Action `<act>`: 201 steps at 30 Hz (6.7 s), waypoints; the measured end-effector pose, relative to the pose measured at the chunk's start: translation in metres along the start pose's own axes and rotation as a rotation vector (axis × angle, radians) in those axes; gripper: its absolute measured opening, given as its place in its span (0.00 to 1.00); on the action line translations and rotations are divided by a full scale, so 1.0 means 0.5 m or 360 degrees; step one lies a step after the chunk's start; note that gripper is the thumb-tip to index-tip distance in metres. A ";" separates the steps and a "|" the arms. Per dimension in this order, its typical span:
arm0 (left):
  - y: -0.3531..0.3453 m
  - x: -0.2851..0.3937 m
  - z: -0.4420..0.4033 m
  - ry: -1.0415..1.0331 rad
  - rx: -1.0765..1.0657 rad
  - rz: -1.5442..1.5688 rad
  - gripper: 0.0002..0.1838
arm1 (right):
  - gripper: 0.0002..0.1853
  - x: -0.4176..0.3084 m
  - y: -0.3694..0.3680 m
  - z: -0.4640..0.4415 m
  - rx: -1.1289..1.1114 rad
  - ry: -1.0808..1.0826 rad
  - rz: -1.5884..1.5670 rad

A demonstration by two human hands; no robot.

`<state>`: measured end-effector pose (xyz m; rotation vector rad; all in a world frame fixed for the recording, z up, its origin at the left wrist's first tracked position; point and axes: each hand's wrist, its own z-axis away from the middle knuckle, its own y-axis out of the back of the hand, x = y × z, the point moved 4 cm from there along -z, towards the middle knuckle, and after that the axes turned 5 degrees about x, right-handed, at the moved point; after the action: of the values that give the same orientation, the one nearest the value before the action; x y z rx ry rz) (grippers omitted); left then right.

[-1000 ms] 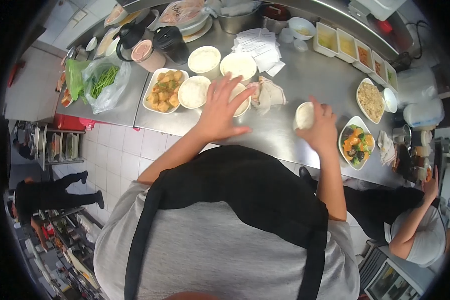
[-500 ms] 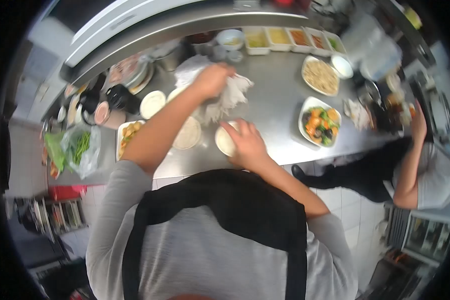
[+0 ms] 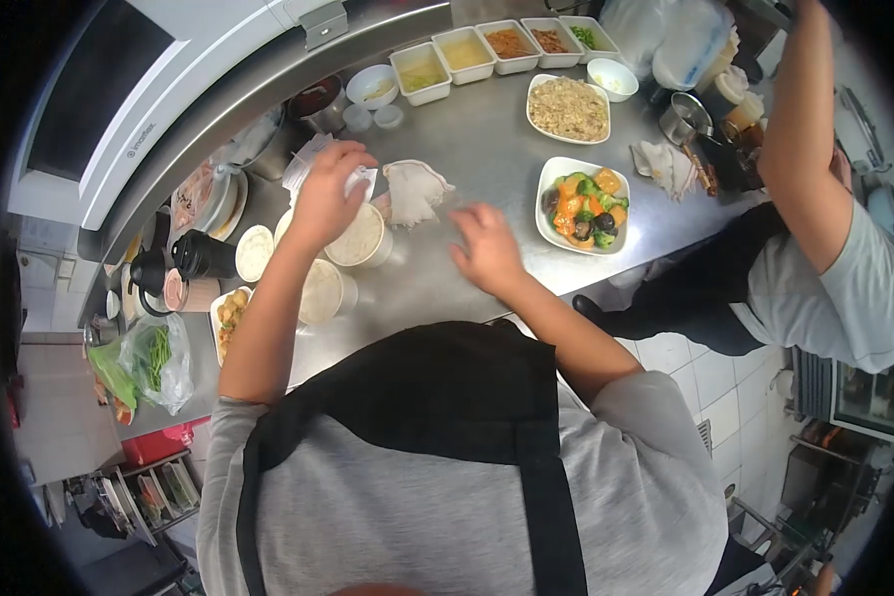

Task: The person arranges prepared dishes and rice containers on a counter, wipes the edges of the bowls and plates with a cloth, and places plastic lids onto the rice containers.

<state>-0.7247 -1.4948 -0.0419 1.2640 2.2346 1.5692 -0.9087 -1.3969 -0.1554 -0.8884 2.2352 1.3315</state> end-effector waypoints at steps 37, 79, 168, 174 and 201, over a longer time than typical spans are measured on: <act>0.026 0.142 0.162 0.0328 0.0214 0.0541 0.09 | 0.22 0.051 0.125 -0.206 0.0569 -0.0421 -0.1894; 0.420 0.342 -0.013 -0.0500 0.0213 -0.1125 0.11 | 0.10 -0.019 0.466 -0.273 0.0097 0.0712 -0.0553; 0.619 0.272 -0.025 -0.0567 0.0423 -0.0523 0.20 | 0.26 -0.208 1.422 -1.120 0.1390 -0.0102 0.1625; 0.607 0.279 -0.045 -0.0549 0.0433 -0.0510 0.23 | 0.19 -0.282 1.335 -1.028 0.1667 0.0453 0.1577; 0.611 0.356 0.005 -0.0459 0.0484 -0.0622 0.38 | 0.29 -0.606 1.365 -0.725 0.2013 0.0356 0.2095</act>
<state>-0.6687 -1.3374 0.2699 0.9560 2.3960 0.8792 -1.1647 -1.3817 0.6341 1.0510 3.0715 -0.2212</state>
